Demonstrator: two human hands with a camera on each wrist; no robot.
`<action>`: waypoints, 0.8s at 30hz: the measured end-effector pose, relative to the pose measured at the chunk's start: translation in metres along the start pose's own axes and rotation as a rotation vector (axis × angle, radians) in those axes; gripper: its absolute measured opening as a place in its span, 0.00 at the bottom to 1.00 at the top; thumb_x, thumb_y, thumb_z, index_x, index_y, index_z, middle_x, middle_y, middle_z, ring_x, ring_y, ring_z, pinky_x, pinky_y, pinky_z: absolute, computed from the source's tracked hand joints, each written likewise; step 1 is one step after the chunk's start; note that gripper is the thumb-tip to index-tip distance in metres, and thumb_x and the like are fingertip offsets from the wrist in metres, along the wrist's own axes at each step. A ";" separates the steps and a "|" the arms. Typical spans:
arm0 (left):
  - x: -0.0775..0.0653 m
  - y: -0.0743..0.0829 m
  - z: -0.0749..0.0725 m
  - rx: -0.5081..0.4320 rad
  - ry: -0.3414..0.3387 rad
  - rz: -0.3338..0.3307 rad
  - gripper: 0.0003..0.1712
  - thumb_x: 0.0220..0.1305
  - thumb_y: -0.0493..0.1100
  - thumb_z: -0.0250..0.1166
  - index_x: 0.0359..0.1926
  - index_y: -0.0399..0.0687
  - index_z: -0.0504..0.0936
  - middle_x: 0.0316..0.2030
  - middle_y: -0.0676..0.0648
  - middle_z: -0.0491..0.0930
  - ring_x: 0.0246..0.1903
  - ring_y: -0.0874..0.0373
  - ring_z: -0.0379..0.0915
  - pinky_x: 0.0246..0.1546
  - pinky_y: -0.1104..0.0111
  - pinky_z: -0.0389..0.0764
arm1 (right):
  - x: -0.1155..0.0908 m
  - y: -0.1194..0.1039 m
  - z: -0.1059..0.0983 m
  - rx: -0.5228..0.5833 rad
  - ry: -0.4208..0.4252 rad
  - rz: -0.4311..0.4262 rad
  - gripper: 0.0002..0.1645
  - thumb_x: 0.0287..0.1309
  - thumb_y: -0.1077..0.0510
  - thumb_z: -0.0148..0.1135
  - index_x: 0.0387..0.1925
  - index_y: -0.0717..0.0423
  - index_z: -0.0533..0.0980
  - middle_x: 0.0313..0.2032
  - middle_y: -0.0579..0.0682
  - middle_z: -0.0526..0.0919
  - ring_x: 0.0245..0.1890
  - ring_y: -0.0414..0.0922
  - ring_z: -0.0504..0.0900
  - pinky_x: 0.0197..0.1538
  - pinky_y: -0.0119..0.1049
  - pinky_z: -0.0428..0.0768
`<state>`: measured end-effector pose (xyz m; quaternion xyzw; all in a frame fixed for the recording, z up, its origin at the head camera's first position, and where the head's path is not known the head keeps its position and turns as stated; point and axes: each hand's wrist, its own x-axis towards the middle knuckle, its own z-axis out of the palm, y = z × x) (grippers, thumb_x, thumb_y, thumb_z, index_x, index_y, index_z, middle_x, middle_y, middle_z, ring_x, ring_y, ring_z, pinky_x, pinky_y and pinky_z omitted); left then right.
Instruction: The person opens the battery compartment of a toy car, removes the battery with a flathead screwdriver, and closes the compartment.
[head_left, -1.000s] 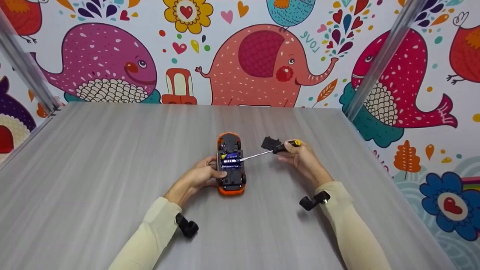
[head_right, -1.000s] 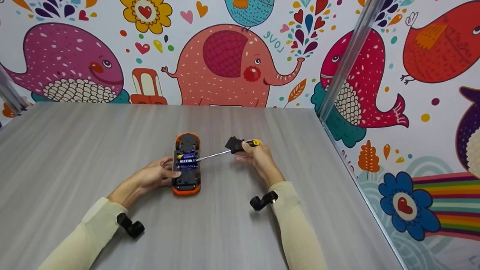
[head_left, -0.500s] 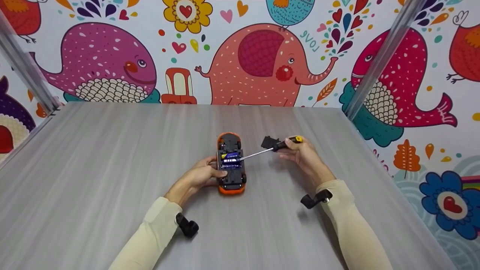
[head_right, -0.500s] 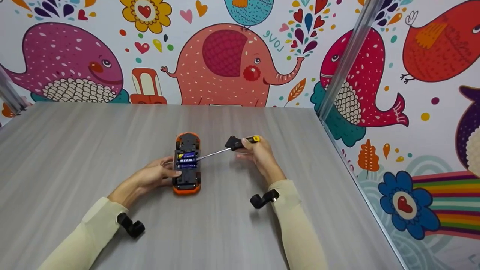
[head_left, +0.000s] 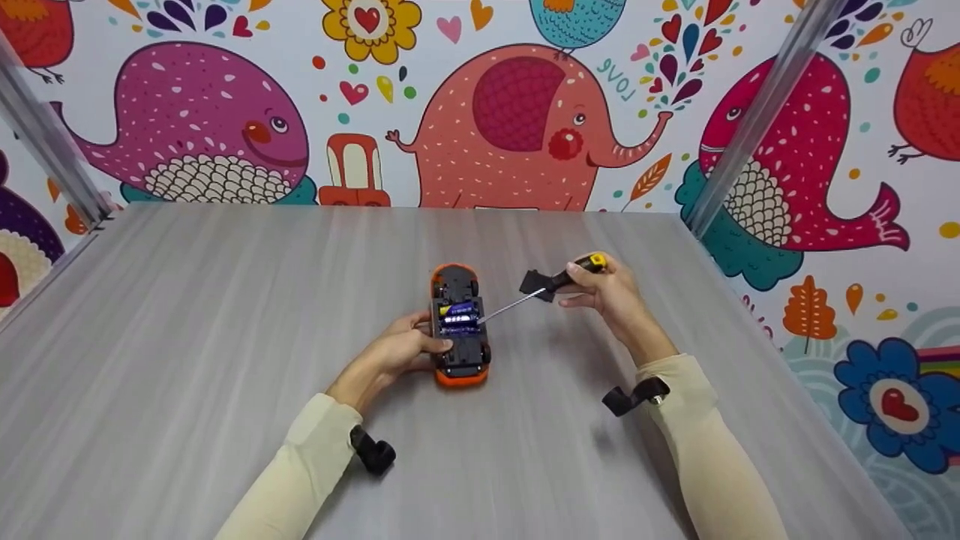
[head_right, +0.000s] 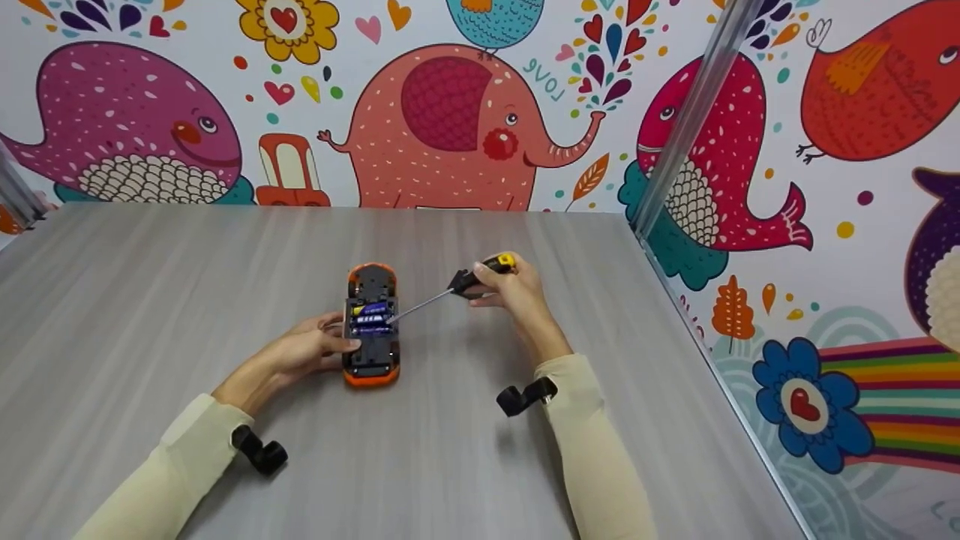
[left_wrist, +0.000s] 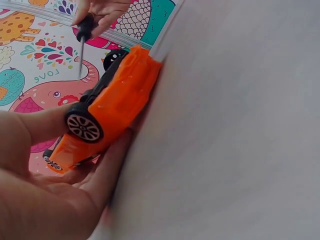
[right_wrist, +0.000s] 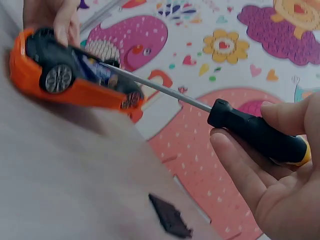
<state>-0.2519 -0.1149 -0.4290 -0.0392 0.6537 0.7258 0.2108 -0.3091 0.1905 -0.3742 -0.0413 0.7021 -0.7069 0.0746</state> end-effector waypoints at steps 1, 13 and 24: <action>0.000 0.000 0.000 -0.004 0.003 -0.002 0.38 0.63 0.27 0.59 0.73 0.33 0.58 0.66 0.32 0.70 0.57 0.48 0.78 0.61 0.56 0.79 | -0.001 -0.002 0.002 -0.027 0.002 -0.012 0.13 0.68 0.57 0.61 0.47 0.56 0.69 0.37 0.52 0.81 0.38 0.50 0.89 0.41 0.40 0.88; 0.001 -0.002 -0.001 -0.034 -0.009 0.005 0.40 0.63 0.25 0.58 0.74 0.31 0.54 0.68 0.30 0.67 0.60 0.43 0.76 0.61 0.56 0.80 | -0.012 -0.011 0.019 -0.298 0.014 -0.176 0.19 0.65 0.57 0.65 0.50 0.63 0.70 0.38 0.54 0.80 0.39 0.53 0.88 0.39 0.44 0.88; -0.001 0.000 0.001 -0.047 -0.009 0.001 0.38 0.63 0.25 0.57 0.73 0.32 0.57 0.68 0.31 0.68 0.60 0.43 0.76 0.63 0.55 0.78 | -0.025 -0.021 0.029 -0.406 0.029 -0.238 0.20 0.64 0.55 0.67 0.50 0.60 0.72 0.40 0.57 0.81 0.38 0.49 0.88 0.38 0.39 0.88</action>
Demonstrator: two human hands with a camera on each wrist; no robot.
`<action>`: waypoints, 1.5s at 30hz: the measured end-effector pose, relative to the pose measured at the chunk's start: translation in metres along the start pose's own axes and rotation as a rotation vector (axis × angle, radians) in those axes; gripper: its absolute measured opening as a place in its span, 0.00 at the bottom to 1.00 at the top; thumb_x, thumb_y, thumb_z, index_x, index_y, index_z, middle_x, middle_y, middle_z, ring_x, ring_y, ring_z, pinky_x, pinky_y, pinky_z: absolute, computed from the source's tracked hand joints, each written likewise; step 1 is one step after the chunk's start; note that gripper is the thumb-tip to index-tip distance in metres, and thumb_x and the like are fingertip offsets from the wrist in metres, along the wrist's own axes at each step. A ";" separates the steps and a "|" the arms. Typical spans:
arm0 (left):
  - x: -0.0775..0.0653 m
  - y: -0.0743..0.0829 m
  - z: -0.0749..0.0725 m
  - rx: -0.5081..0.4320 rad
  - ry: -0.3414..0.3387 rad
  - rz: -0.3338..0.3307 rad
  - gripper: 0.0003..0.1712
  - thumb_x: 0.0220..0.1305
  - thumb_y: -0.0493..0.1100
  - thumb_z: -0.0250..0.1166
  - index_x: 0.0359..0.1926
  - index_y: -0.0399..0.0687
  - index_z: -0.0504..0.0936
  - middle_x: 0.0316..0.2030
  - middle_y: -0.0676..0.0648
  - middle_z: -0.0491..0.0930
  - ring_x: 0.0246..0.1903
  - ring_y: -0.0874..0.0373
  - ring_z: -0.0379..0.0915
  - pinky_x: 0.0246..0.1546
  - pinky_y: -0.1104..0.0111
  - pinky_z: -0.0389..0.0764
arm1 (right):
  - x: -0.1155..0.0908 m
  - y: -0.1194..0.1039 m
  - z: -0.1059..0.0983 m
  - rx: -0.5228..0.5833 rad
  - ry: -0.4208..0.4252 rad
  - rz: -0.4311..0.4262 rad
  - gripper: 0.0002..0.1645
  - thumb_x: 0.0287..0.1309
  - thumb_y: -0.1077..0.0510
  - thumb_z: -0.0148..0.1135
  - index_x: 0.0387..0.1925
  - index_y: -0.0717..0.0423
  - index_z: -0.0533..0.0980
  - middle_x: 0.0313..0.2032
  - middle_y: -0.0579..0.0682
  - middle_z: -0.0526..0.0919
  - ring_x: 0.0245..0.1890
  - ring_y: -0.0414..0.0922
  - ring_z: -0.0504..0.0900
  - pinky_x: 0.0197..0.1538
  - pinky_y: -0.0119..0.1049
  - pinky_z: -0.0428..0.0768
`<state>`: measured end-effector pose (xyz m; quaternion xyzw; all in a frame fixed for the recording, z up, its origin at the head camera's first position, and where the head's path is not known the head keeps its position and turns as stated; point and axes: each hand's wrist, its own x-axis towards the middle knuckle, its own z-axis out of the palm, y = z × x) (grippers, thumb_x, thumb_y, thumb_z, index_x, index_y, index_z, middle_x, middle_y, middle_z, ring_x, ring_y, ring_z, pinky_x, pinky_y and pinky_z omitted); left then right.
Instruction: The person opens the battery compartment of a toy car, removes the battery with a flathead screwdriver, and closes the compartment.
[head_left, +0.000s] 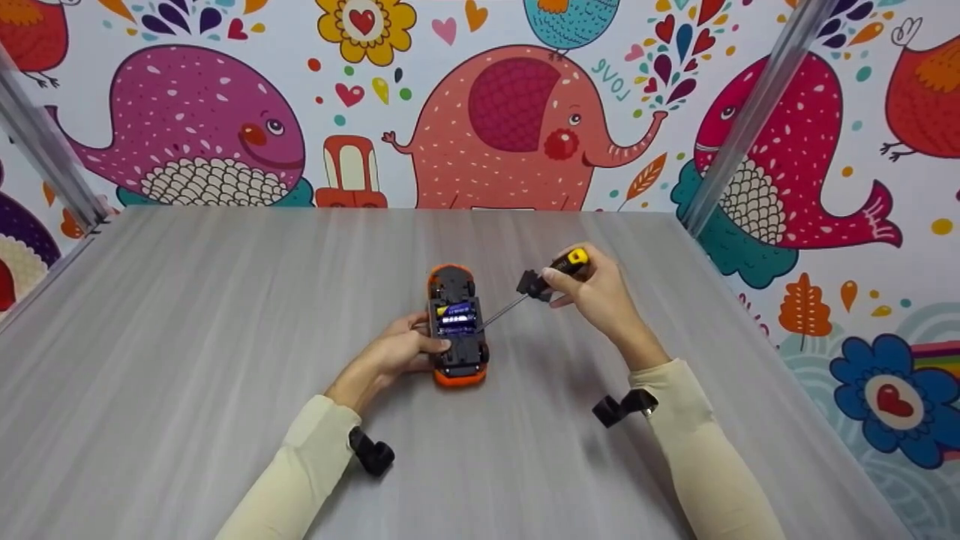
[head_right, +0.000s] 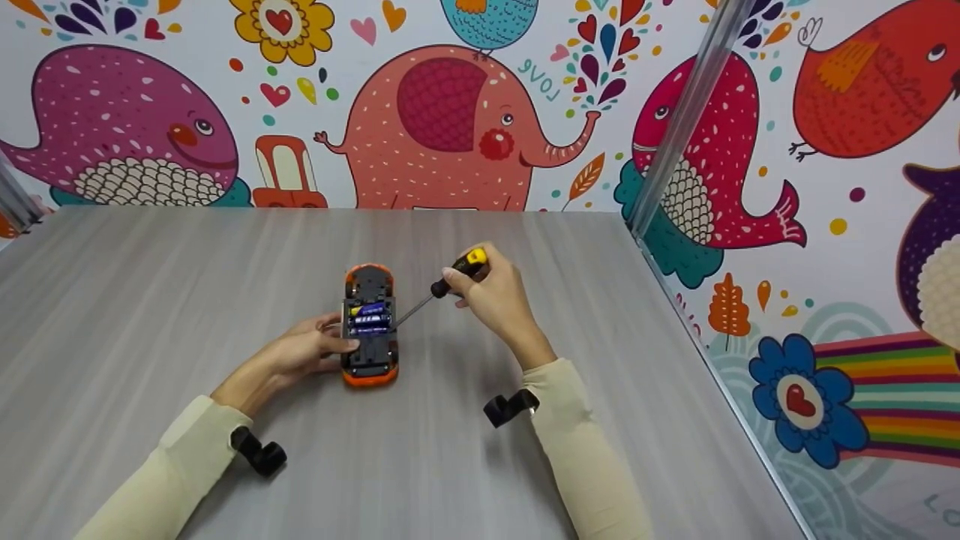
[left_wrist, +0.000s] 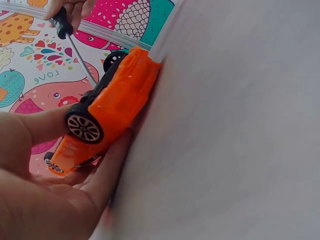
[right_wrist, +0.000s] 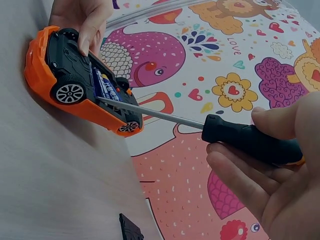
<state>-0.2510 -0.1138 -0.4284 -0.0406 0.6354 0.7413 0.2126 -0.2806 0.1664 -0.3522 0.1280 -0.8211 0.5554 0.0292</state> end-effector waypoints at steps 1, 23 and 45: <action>0.000 0.000 0.000 -0.002 0.001 0.000 0.38 0.63 0.25 0.58 0.73 0.32 0.57 0.68 0.31 0.68 0.60 0.44 0.76 0.62 0.55 0.78 | 0.000 0.000 0.000 -0.007 0.002 -0.005 0.20 0.64 0.55 0.67 0.50 0.61 0.72 0.40 0.57 0.81 0.37 0.47 0.88 0.38 0.38 0.88; -0.001 -0.001 -0.001 0.048 0.003 -0.001 0.40 0.65 0.28 0.60 0.75 0.33 0.54 0.69 0.31 0.67 0.63 0.43 0.73 0.62 0.55 0.78 | -0.013 -0.018 0.012 -0.183 0.004 -0.097 0.21 0.60 0.55 0.71 0.50 0.57 0.72 0.41 0.56 0.82 0.35 0.49 0.84 0.38 0.37 0.88; 0.001 -0.001 0.001 0.044 0.048 -0.015 0.41 0.64 0.28 0.60 0.75 0.33 0.53 0.70 0.33 0.65 0.61 0.45 0.74 0.61 0.55 0.78 | -0.002 0.004 0.017 0.039 0.114 -0.045 0.18 0.62 0.60 0.69 0.48 0.62 0.72 0.38 0.57 0.81 0.34 0.48 0.87 0.35 0.35 0.88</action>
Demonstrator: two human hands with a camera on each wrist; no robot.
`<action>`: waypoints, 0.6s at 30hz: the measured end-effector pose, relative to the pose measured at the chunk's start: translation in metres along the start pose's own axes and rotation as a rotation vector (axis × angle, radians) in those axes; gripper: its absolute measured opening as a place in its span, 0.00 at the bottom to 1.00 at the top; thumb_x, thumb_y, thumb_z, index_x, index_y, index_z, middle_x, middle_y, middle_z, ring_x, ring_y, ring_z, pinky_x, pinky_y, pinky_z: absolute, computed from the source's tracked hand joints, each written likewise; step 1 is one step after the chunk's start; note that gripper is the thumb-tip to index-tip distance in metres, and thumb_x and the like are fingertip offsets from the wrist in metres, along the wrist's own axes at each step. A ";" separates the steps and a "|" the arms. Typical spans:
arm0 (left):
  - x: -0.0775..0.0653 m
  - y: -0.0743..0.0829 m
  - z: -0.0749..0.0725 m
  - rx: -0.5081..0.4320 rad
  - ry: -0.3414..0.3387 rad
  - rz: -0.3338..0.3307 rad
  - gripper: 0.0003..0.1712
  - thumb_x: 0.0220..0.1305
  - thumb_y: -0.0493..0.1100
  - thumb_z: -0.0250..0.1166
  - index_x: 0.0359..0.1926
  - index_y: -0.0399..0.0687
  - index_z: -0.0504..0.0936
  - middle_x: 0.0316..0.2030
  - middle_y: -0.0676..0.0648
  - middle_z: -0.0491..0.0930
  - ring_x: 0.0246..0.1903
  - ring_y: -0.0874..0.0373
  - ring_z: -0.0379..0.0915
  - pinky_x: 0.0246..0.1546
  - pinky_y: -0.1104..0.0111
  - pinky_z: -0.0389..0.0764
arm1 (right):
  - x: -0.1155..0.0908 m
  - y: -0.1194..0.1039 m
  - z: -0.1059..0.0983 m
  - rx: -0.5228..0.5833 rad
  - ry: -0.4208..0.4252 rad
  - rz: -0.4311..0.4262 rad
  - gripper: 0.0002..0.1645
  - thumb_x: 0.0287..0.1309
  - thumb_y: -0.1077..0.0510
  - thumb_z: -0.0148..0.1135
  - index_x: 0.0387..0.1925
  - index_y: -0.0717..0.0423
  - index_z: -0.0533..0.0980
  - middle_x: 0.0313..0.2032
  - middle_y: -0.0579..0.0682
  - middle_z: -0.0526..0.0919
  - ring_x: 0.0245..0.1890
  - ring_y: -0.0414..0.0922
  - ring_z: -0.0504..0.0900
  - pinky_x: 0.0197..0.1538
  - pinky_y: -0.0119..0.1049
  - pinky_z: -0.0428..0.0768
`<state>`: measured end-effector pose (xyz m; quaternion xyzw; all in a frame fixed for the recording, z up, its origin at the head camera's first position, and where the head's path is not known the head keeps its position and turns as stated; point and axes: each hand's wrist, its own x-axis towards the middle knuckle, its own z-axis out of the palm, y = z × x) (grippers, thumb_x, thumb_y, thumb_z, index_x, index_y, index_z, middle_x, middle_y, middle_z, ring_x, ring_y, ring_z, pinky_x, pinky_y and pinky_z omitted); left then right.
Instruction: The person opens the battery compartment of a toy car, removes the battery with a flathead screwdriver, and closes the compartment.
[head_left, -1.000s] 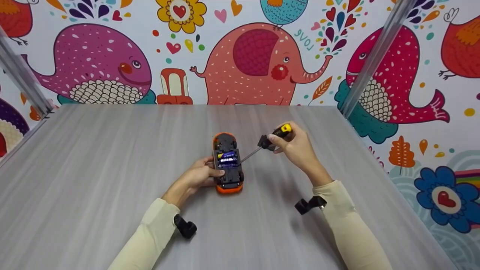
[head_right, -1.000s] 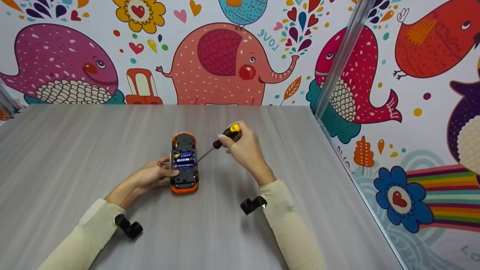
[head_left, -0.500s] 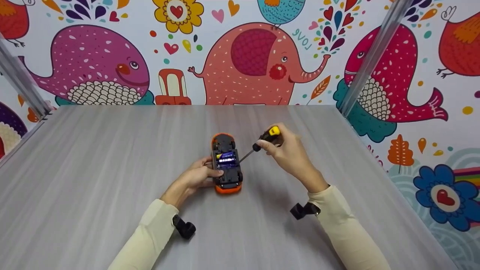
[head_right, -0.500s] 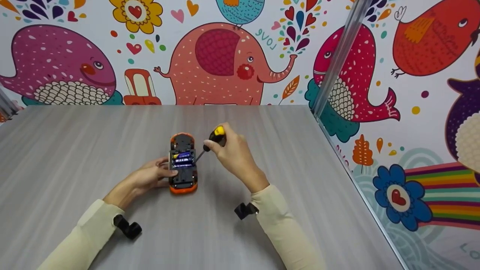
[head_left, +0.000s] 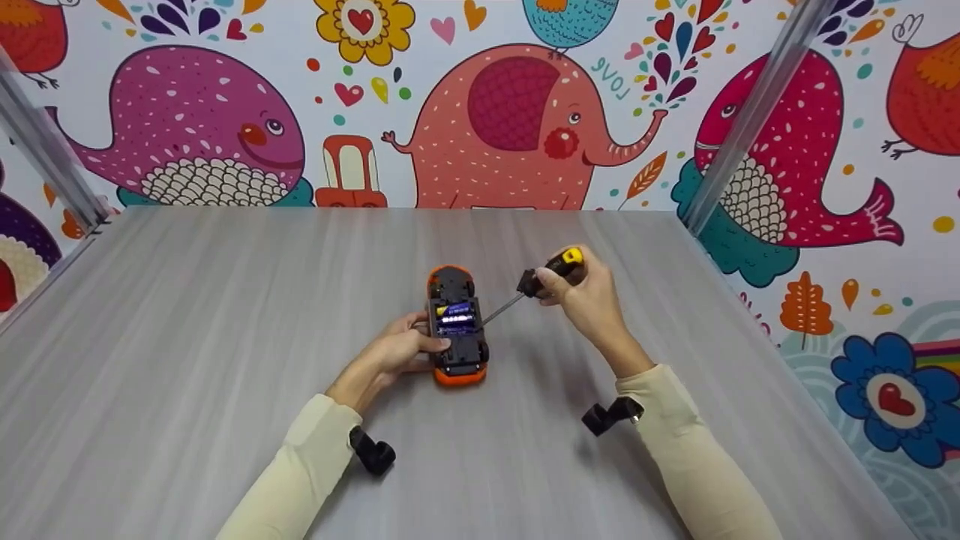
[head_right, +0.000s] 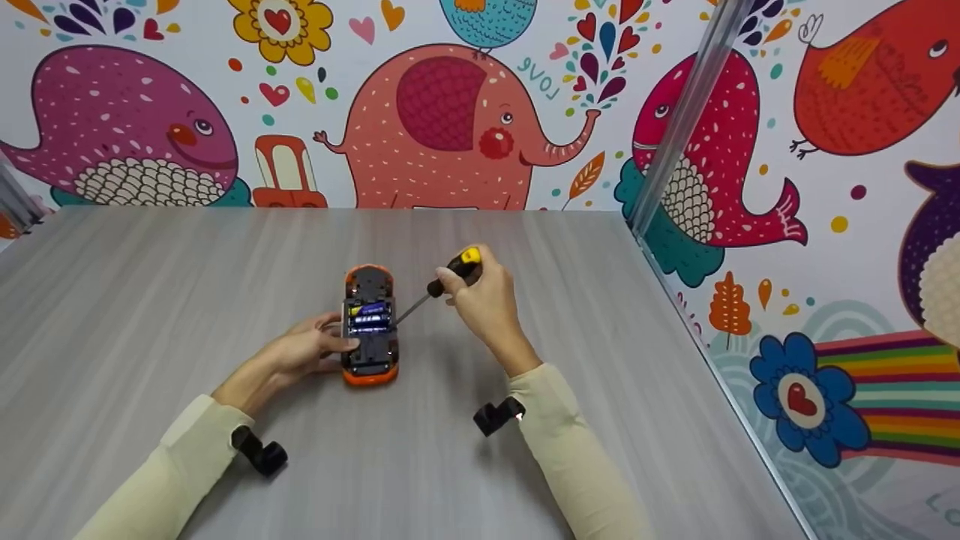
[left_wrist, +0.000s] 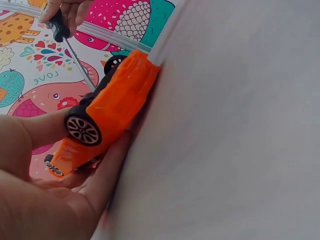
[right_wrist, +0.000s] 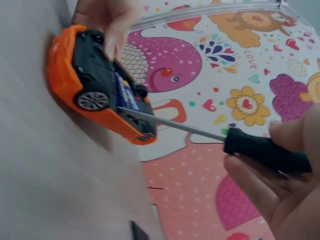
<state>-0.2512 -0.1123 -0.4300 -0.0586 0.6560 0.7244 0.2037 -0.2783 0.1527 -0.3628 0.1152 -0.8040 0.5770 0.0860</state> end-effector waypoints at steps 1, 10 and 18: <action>0.000 0.000 0.000 -0.001 0.003 -0.003 0.41 0.64 0.28 0.60 0.75 0.33 0.52 0.70 0.33 0.65 0.61 0.45 0.74 0.61 0.54 0.78 | 0.001 0.003 0.000 0.025 0.009 0.009 0.17 0.62 0.61 0.68 0.48 0.63 0.72 0.38 0.57 0.81 0.34 0.47 0.88 0.35 0.36 0.88; 0.001 0.001 0.000 -0.009 0.019 -0.015 0.42 0.63 0.26 0.59 0.75 0.34 0.52 0.69 0.32 0.66 0.58 0.46 0.75 0.62 0.52 0.78 | 0.009 0.027 -0.005 0.282 0.050 0.142 0.11 0.65 0.64 0.62 0.45 0.63 0.70 0.33 0.51 0.82 0.28 0.43 0.88 0.35 0.39 0.88; -0.001 0.001 0.000 -0.015 0.017 -0.005 0.40 0.63 0.26 0.60 0.74 0.34 0.55 0.68 0.31 0.68 0.56 0.47 0.77 0.62 0.49 0.77 | 0.015 0.055 -0.009 0.465 -0.006 0.230 0.08 0.69 0.64 0.58 0.45 0.62 0.68 0.33 0.48 0.85 0.30 0.44 0.89 0.37 0.39 0.89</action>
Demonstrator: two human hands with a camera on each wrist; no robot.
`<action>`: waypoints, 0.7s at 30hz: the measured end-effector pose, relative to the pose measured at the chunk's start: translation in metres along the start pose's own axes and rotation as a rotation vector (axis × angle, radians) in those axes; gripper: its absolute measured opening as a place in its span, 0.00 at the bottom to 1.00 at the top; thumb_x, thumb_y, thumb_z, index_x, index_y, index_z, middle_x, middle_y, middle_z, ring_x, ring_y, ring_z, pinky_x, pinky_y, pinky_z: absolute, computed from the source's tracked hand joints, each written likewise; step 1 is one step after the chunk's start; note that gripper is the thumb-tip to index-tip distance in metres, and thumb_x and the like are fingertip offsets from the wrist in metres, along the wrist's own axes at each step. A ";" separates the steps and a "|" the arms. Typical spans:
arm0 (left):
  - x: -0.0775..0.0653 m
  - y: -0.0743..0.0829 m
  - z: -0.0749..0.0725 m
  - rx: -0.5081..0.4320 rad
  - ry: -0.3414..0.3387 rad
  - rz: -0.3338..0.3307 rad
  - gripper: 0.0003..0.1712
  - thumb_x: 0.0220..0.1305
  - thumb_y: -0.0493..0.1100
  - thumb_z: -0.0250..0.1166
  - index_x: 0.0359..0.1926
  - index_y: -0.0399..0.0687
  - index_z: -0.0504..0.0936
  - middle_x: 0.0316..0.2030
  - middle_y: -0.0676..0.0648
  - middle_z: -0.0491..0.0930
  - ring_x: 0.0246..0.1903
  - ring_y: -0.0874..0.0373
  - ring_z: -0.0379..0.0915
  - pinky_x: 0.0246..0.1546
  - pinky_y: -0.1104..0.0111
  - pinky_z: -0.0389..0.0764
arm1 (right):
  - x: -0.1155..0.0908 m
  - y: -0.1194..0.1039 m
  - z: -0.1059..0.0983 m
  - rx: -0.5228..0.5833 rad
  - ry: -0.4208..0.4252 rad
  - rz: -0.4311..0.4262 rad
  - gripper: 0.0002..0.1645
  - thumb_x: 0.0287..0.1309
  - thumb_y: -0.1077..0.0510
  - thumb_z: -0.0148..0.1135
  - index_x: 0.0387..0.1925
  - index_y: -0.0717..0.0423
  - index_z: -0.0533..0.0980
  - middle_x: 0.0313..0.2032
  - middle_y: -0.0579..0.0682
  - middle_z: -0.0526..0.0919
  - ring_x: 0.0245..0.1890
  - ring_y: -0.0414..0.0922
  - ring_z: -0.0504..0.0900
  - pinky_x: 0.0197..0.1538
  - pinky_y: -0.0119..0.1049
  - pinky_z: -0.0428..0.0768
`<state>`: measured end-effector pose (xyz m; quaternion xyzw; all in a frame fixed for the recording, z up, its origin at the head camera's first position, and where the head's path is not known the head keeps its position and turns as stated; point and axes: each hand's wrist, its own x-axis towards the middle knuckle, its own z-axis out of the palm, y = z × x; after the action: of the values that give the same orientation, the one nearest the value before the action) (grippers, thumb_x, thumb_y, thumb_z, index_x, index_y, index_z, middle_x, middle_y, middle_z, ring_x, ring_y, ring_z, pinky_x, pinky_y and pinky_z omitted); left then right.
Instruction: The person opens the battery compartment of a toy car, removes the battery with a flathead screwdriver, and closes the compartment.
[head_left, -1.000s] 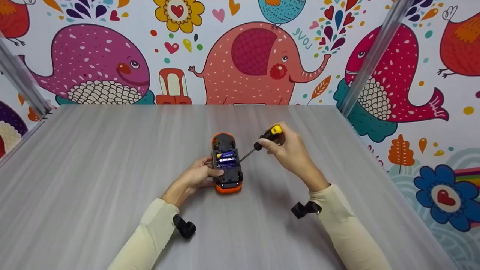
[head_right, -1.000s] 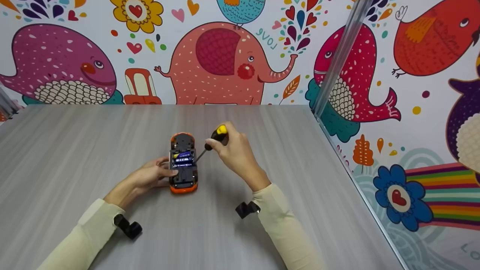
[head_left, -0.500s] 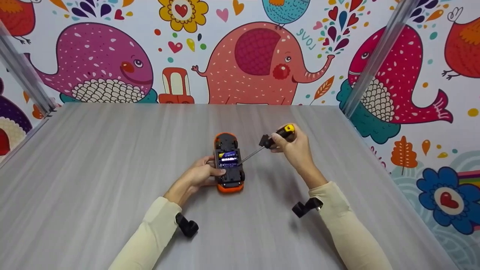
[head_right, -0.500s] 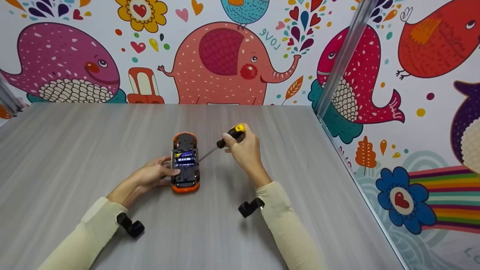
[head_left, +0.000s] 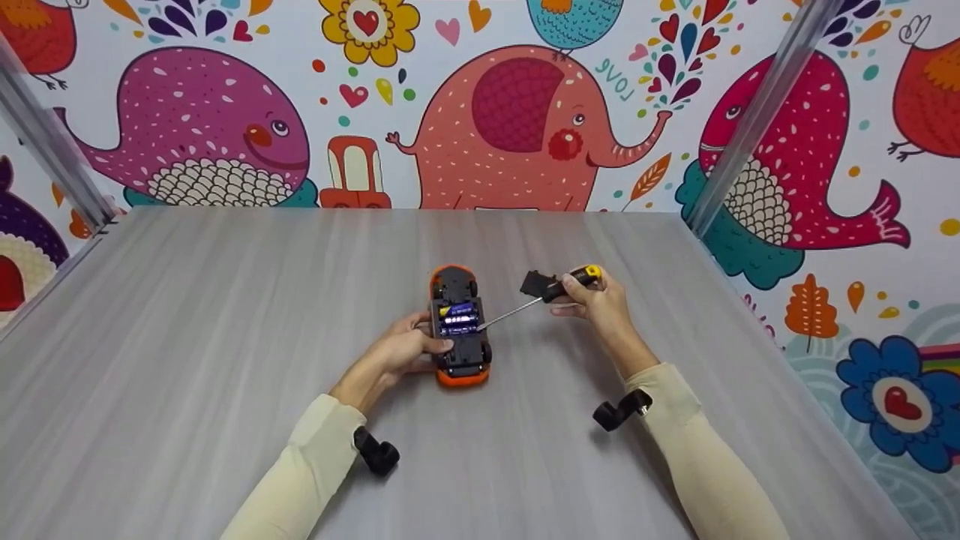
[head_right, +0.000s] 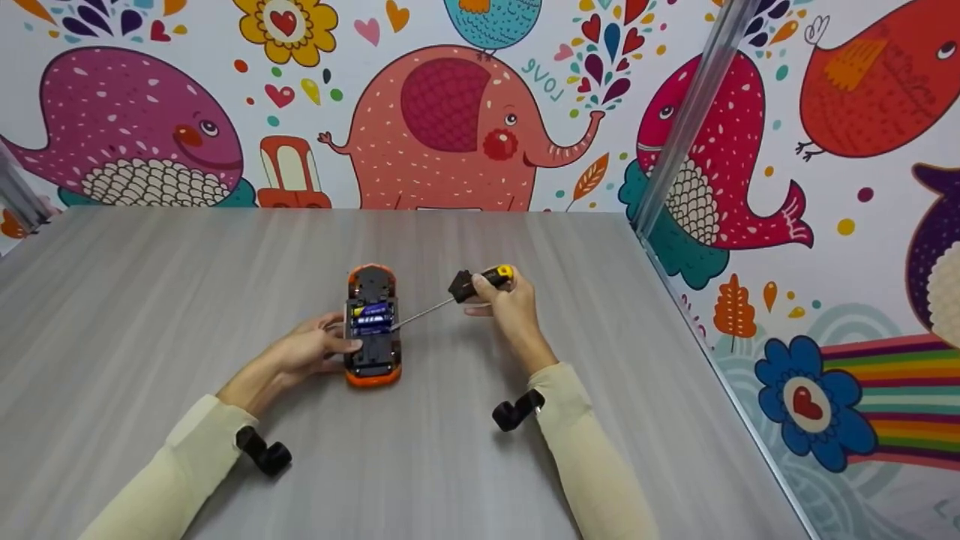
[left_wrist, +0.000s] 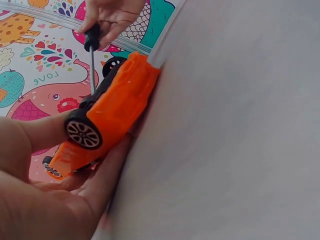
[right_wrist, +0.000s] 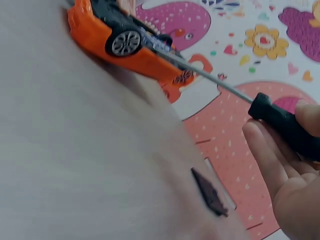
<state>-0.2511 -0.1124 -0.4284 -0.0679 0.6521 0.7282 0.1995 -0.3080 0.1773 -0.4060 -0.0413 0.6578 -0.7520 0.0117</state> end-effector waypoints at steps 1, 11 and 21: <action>0.000 0.000 0.000 -0.002 -0.001 -0.003 0.40 0.63 0.26 0.60 0.74 0.34 0.55 0.68 0.31 0.67 0.57 0.46 0.77 0.62 0.49 0.77 | 0.001 0.003 -0.002 0.010 -0.004 0.014 0.08 0.69 0.64 0.57 0.45 0.62 0.68 0.33 0.48 0.84 0.30 0.43 0.89 0.37 0.39 0.88; 0.000 -0.001 0.000 0.008 -0.009 0.005 0.38 0.63 0.26 0.60 0.73 0.35 0.59 0.66 0.33 0.70 0.52 0.50 0.79 0.60 0.52 0.79 | 0.004 0.012 -0.008 0.103 -0.013 0.075 0.06 0.71 0.65 0.55 0.45 0.61 0.68 0.33 0.47 0.83 0.31 0.43 0.89 0.38 0.39 0.88; 0.000 0.000 -0.001 -0.001 -0.018 0.008 0.38 0.62 0.26 0.60 0.72 0.35 0.60 0.66 0.33 0.71 0.52 0.50 0.80 0.60 0.53 0.80 | 0.003 0.005 -0.008 0.046 -0.034 0.065 0.05 0.71 0.63 0.55 0.44 0.59 0.68 0.36 0.49 0.83 0.32 0.45 0.89 0.39 0.41 0.89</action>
<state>-0.2513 -0.1131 -0.4285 -0.0586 0.6502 0.7300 0.2023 -0.3118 0.1847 -0.4122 -0.0322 0.6409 -0.7654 0.0482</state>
